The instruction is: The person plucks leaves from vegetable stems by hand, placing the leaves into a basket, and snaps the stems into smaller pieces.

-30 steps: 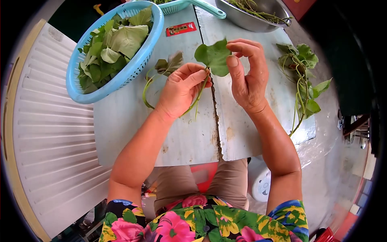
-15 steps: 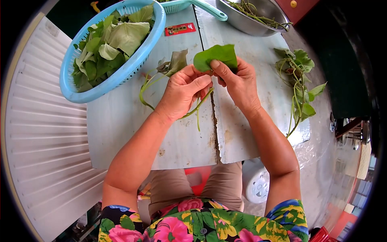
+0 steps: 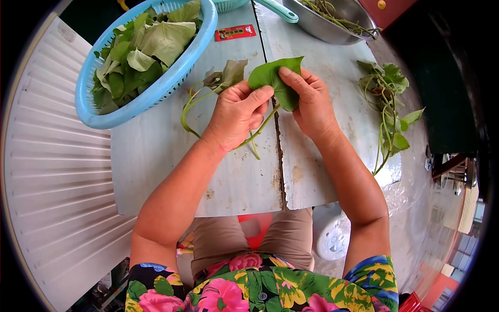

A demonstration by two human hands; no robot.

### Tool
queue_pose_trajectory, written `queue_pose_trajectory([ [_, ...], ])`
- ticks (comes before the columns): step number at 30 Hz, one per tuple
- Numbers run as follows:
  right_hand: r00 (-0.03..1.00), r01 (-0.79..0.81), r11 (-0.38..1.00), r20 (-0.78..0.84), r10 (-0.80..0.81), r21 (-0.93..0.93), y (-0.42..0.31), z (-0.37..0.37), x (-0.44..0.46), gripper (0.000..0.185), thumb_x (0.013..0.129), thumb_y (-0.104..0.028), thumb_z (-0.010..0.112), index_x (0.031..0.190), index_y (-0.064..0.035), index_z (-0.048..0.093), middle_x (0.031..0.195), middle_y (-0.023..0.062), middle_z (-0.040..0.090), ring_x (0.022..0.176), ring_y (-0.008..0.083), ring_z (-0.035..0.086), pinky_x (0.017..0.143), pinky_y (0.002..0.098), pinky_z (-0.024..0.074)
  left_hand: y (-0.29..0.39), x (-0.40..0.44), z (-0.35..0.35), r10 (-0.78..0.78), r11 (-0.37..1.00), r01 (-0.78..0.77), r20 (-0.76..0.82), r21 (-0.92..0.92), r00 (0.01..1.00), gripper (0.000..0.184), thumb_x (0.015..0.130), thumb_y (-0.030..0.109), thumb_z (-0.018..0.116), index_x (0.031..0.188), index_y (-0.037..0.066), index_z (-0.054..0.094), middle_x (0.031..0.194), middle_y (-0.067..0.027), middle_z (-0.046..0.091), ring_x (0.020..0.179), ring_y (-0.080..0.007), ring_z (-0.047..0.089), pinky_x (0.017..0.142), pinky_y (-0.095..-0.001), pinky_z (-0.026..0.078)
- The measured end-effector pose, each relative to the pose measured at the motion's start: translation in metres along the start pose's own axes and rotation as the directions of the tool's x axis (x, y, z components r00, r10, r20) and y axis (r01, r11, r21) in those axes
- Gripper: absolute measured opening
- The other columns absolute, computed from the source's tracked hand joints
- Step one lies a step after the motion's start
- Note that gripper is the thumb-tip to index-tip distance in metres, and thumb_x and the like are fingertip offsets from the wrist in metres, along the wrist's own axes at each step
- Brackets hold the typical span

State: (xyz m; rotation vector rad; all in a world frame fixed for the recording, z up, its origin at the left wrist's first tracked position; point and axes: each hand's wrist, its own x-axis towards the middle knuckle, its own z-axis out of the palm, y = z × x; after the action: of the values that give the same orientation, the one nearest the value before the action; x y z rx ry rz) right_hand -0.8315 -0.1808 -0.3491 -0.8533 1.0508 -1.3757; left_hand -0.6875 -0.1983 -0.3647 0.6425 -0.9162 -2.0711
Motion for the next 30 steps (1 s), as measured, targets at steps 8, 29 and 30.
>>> queue_pose_trajectory([
  [8, 0.999, -0.014, 0.983, -0.047, 0.022, 0.182, -0.003, -0.008, 0.006, 0.017, 0.083, -0.019, 0.055, 0.073, -0.0057, 0.056, 0.068, -0.0015, 0.054, 0.059, 0.0054, 0.048, 0.051, 0.02, 0.0394, 0.001, 0.0, 0.001, -0.018, 1.0, 0.019, -0.007, 0.011, 1.0, 0.006, 0.081, 0.015, 0.058, 0.078, 0.01, 0.057, 0.056, 0.005, 0.043, 0.04, -0.0003, 0.025, 0.036, -0.0165, 0.02],
  [29, 0.649, 0.728, 0.368, 0.407, -0.642, -0.579, -0.024, -0.002, -0.009, 0.035, 0.064, -0.018, 0.069, 0.097, -0.0084, 0.061, 0.104, 0.0103, 0.056, 0.102, 0.0242, 0.046, 0.087, 0.0346, 0.036, 0.001, 0.002, -0.002, 0.002, 0.998, -0.003, -0.021, -0.056, 1.0, 0.013, 0.085, 0.015, 0.048, 0.082, 0.006, 0.056, 0.06, 0.0015, 0.048, 0.041, -0.002, 0.029, 0.037, -0.0169, 0.022],
  [30, 0.65, 0.727, 0.37, 0.407, -0.642, -0.578, -0.022, -0.001, -0.008, 0.035, 0.064, -0.018, 0.069, 0.097, -0.0084, 0.061, 0.104, 0.0103, 0.056, 0.102, 0.0242, 0.046, 0.087, 0.0346, 0.036, 0.001, 0.002, -0.003, -0.002, 0.997, 0.001, -0.01, -0.077, 1.0, 0.013, 0.084, 0.014, 0.047, 0.082, 0.005, 0.056, 0.06, 0.0012, 0.049, 0.041, -0.0022, 0.03, 0.037, -0.0171, 0.023],
])
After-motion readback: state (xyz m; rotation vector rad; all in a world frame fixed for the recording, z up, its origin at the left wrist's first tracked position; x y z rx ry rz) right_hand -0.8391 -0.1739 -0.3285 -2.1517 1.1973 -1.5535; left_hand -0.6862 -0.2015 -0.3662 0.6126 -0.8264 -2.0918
